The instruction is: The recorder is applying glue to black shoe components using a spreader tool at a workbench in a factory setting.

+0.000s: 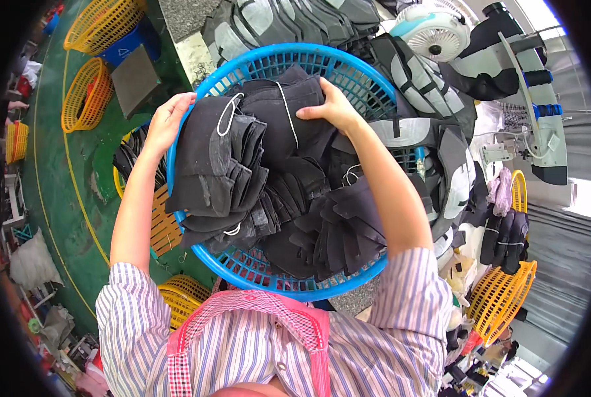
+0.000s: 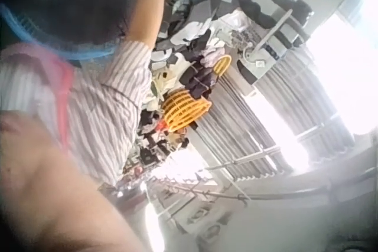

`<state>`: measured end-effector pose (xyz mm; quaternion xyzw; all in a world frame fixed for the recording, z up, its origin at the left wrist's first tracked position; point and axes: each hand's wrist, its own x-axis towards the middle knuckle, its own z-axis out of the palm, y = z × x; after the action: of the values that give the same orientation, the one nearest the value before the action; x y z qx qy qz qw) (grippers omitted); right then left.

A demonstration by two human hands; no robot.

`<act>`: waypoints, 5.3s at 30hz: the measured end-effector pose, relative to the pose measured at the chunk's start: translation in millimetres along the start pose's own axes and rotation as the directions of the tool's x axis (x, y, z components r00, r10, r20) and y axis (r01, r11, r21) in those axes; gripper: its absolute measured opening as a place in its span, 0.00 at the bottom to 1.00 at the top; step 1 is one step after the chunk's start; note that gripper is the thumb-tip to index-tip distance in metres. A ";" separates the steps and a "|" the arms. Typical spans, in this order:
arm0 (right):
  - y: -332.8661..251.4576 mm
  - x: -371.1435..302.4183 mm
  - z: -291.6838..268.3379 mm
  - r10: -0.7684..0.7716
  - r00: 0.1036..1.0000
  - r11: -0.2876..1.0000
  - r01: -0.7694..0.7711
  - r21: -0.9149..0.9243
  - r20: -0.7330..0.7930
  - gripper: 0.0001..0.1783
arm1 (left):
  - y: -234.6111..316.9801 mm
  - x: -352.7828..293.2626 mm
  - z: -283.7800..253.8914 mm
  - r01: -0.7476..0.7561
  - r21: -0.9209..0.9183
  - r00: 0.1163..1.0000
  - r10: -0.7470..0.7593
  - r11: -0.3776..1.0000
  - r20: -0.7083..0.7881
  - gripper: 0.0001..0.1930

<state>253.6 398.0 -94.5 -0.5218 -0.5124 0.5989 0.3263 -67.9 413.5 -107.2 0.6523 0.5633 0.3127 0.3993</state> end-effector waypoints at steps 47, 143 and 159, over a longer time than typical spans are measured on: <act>38.7 -141.2 -52.8 -0.181 0.686 0.981 0.179 -0.077 -0.705 0.29 | 17.3 23.4 16.6 -0.051 0.236 0.998 0.045 0.970 0.031 0.23; 257.7 -601.3 44.1 0.267 0.457 0.402 0.747 0.529 -0.848 0.30 | 263.3 -392.0 370.1 -0.910 -0.070 0.290 0.749 0.408 0.596 0.34; 267.9 -585.3 28.1 0.285 0.681 0.829 0.178 0.530 -0.675 0.34 | 169.6 -397.5 381.7 -0.268 0.028 0.650 0.159 0.963 0.744 0.40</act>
<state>407.2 -221.6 -182.0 -0.6132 -0.1255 0.4717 0.6211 274.3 -50.2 -127.7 0.8097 0.2942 0.0301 0.5070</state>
